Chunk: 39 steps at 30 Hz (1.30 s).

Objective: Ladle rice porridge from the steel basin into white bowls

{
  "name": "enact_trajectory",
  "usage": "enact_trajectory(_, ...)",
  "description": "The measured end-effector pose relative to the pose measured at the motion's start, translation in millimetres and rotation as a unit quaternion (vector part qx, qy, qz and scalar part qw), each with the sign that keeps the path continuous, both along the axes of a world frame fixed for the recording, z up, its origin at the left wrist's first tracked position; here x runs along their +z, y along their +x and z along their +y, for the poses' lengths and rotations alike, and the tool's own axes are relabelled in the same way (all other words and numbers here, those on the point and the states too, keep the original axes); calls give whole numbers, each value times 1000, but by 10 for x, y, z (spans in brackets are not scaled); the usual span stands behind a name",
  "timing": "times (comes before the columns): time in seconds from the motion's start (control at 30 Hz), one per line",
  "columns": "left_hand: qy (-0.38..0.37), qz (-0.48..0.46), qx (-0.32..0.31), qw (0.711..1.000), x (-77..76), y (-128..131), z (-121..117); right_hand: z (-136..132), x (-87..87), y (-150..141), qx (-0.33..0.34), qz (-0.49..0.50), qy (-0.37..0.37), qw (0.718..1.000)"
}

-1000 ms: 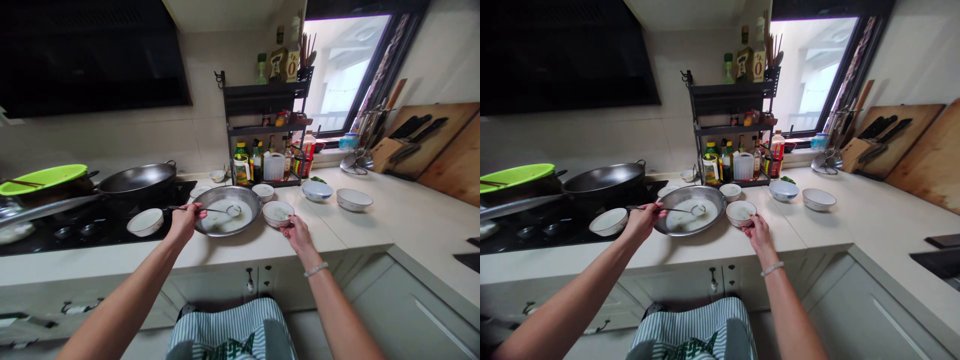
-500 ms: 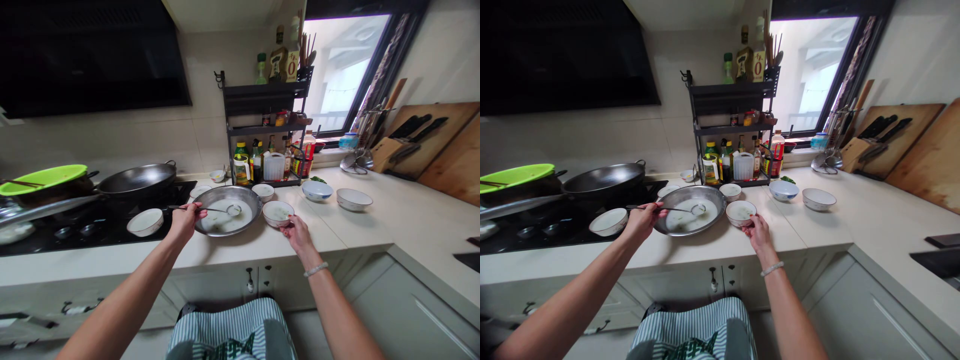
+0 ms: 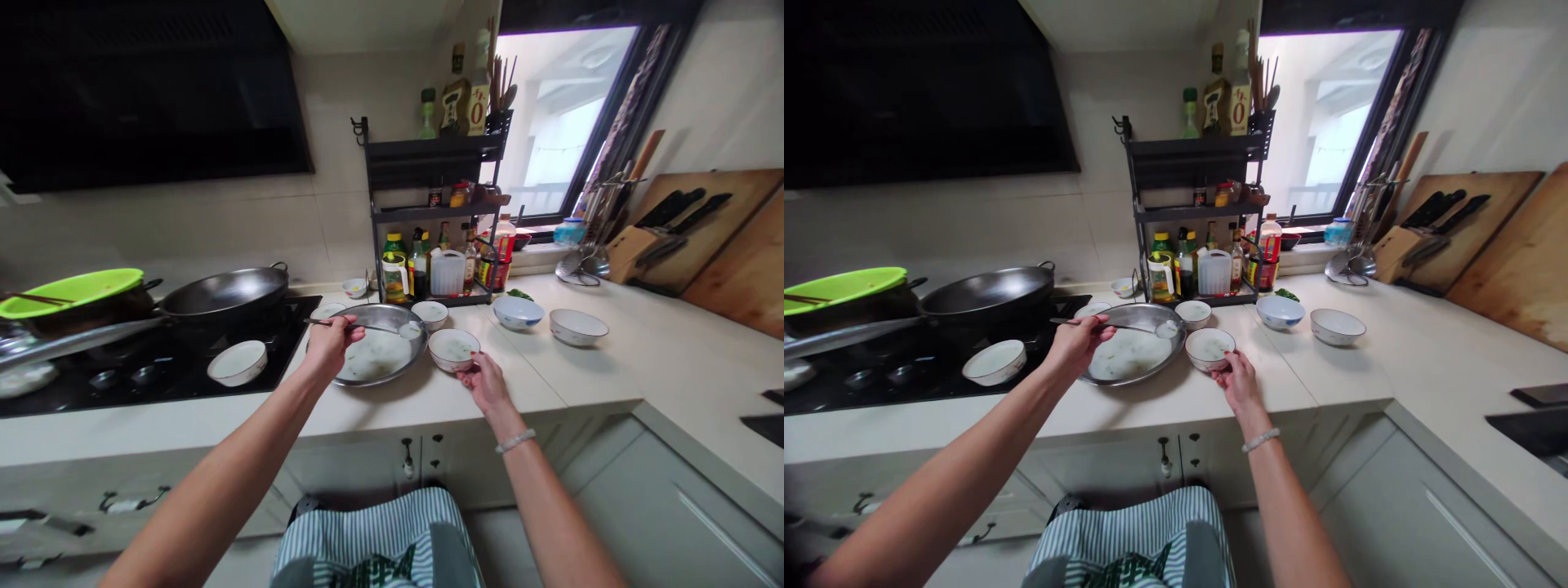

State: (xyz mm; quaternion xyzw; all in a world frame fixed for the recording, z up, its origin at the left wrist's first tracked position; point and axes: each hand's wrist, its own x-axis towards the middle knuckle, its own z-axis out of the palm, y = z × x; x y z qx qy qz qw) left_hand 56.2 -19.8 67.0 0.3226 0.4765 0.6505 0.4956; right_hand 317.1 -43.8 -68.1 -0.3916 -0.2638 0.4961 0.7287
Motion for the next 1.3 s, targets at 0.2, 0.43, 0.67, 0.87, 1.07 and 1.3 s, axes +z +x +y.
enact_trajectory(0.2,42,22,-61,997,5,368,42,-4,2,-9,-2,4,7,1000)
enact_trajectory(0.43,158,148,-151,964,-186,657,-96,-11,-5,-1,7,-4,10,1000)
enact_trajectory(0.67,340,367,-233,834,-322,566,-305,-7,-1,-10,-2,8,10,1000)
enact_trajectory(0.87,312,332,-233,859,-314,531,-334,-13,9,-8,-2,6,5,1000)
enact_trajectory(1.07,153,97,-72,981,-292,382,-71,-12,14,-9,0,5,9,1000)
enact_trajectory(1.3,138,100,32,985,-333,-250,97,-5,-8,-3,3,2,7,1000)
